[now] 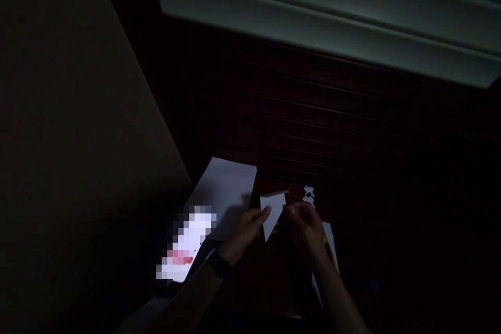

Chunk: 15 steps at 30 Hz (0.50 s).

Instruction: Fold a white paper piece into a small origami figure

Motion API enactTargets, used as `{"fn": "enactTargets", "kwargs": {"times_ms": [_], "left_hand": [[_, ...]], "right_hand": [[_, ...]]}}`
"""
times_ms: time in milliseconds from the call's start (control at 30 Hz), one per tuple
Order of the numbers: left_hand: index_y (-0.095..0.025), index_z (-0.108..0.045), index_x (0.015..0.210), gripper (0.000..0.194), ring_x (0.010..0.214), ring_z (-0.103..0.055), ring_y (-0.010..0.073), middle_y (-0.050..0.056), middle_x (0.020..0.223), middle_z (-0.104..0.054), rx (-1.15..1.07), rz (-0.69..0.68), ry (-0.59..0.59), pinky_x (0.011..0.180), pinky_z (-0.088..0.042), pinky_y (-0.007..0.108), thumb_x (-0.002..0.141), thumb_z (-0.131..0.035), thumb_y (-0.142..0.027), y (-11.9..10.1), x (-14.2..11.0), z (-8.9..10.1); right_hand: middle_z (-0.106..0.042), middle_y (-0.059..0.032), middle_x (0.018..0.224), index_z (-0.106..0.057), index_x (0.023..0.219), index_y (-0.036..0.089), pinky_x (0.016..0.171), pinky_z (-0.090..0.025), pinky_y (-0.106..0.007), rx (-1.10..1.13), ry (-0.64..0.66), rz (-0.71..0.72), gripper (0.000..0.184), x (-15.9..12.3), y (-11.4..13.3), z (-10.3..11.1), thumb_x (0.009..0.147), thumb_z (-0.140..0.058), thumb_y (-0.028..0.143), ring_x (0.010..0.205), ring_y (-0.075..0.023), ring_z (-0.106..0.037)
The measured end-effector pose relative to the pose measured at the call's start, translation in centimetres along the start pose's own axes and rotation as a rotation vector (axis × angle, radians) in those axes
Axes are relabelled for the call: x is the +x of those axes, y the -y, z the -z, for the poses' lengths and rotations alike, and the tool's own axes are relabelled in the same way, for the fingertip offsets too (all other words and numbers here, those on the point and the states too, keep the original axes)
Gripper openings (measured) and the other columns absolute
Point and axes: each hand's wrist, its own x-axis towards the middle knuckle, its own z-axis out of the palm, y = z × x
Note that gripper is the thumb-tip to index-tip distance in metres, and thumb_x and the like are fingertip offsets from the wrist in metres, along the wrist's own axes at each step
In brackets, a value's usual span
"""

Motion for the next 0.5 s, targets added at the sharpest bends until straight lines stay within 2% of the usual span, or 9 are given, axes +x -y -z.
{"fn": "enactTargets", "kwargs": {"times_ms": [100,233,333,433,500], "left_hand": [[-0.010,-0.066,0.078,0.045,0.058,-0.059,0.0155,0.007,0.066,-0.065,0.016,0.003,0.025,0.049,-0.042,0.023,0.072,-0.053,-0.053,0.2,0.0,-0.1],[-0.013,-0.061,0.096,0.046,0.057,-0.059,0.0137,0.006,0.073,-0.064,-0.083,0.041,0.098,0.050,-0.042,0.023,0.075,-0.049,-0.053,0.2,-0.2,-0.5],[-0.015,-0.056,0.106,0.049,0.058,-0.059,0.0140,0.009,0.082,-0.064,-0.143,0.061,0.107,0.054,-0.045,0.026,0.078,-0.044,-0.054,0.0,-0.3,-0.6],[-0.015,-0.057,0.103,0.047,0.060,-0.059,0.0148,0.008,0.081,-0.064,-0.091,0.046,0.089,0.055,-0.045,0.027,0.078,-0.043,-0.054,0.0,-0.1,-0.3],[-0.015,-0.061,0.093,0.043,0.062,-0.057,0.0151,0.005,0.076,-0.063,0.010,-0.006,0.056,0.056,-0.044,0.025,0.078,-0.044,-0.052,0.1,0.2,0.1]], "right_hand": [[-0.063,-0.0047,0.086,-0.058,0.107,0.023,0.060,-0.046,-0.027,-0.021,0.160,0.000,0.038,-0.5,-0.4,-0.9,0.072,-0.061,0.037,0.071,-0.0174,-0.057],[-0.062,-0.0045,0.081,-0.061,0.104,0.020,0.061,-0.045,-0.028,-0.112,0.234,-0.004,0.033,-0.1,-1.2,-0.5,0.074,-0.058,0.034,0.071,-0.0174,-0.056],[-0.063,-0.0044,0.083,-0.059,0.108,0.020,0.066,-0.044,-0.029,-0.094,0.268,0.000,0.036,0.2,-1.3,0.0,0.075,-0.058,0.032,0.074,-0.0176,-0.057],[-0.063,-0.0038,0.084,-0.058,0.109,0.021,0.068,-0.044,-0.030,-0.062,0.298,-0.011,0.037,0.2,-0.9,0.0,0.074,-0.059,0.031,0.076,-0.0178,-0.058],[-0.064,-0.0034,0.082,-0.060,0.106,0.020,0.067,-0.044,-0.029,-0.062,0.301,-0.013,0.035,0.2,-0.7,-0.1,0.073,-0.060,0.032,0.076,-0.0178,-0.058]]}}
